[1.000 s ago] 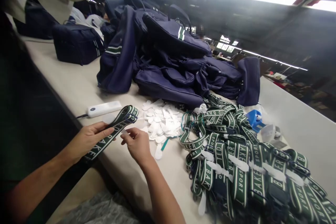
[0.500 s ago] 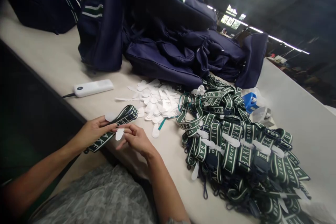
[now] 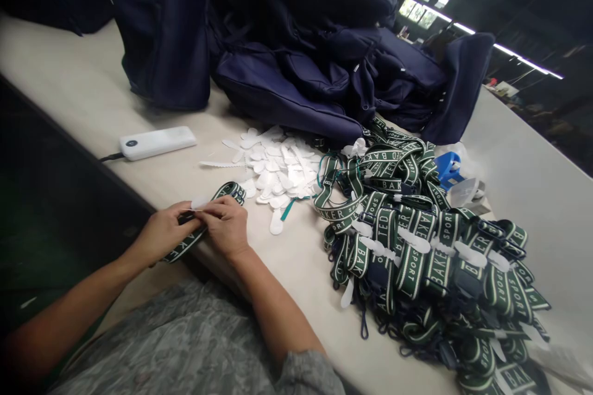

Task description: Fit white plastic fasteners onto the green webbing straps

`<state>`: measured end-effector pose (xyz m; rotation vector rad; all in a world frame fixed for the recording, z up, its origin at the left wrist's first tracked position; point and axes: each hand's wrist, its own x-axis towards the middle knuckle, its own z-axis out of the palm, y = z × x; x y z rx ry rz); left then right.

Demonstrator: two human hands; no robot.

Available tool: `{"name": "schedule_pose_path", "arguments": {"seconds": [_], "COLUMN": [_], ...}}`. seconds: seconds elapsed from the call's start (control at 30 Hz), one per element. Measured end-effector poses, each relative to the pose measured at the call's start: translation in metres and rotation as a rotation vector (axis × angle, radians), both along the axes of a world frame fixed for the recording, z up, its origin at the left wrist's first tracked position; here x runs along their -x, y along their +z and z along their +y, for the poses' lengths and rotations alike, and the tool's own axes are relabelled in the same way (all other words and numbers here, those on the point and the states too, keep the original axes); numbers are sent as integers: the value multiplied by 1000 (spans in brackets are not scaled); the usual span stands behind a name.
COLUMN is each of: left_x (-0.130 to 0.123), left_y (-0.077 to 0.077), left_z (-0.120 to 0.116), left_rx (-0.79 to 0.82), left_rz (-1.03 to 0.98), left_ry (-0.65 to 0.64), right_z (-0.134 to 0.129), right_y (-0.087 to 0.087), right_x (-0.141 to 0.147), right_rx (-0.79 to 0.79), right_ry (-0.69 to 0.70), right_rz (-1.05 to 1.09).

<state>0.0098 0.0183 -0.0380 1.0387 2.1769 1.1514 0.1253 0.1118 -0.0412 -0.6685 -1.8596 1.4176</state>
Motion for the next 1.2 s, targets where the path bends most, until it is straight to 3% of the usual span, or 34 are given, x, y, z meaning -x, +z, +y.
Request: {"name": "schedule_pose_path", "arguments": {"seconds": [0.13,0.33,0.43,0.57,0.73,1.03,1.2], "left_x": [-8,0,11,19,20,29,28], "left_y": [-2,4,3,1,1,-8,-12], "left_z": [-3,-2,2,5,2,8,10], "left_rx": [64,107,112,93,51,-8,-36], "left_rz": [173,311,246,169,139,13,-127], "left_ry": [30,28,-17,-54,-57,106,157], "right_z": [-3,-1,-1,-5,-8,1,-1], "right_y": [-6,-7,-8,-12,-13,-18,-14], "right_x": [5,6,12,22,28,36,41], "right_rx": [50,8,65,125,-4,103,35], "right_ry": [-67,-21,37,-28,-49,-45,-107], "right_rz": [18,35,59,47,-1,-42,-102]}}
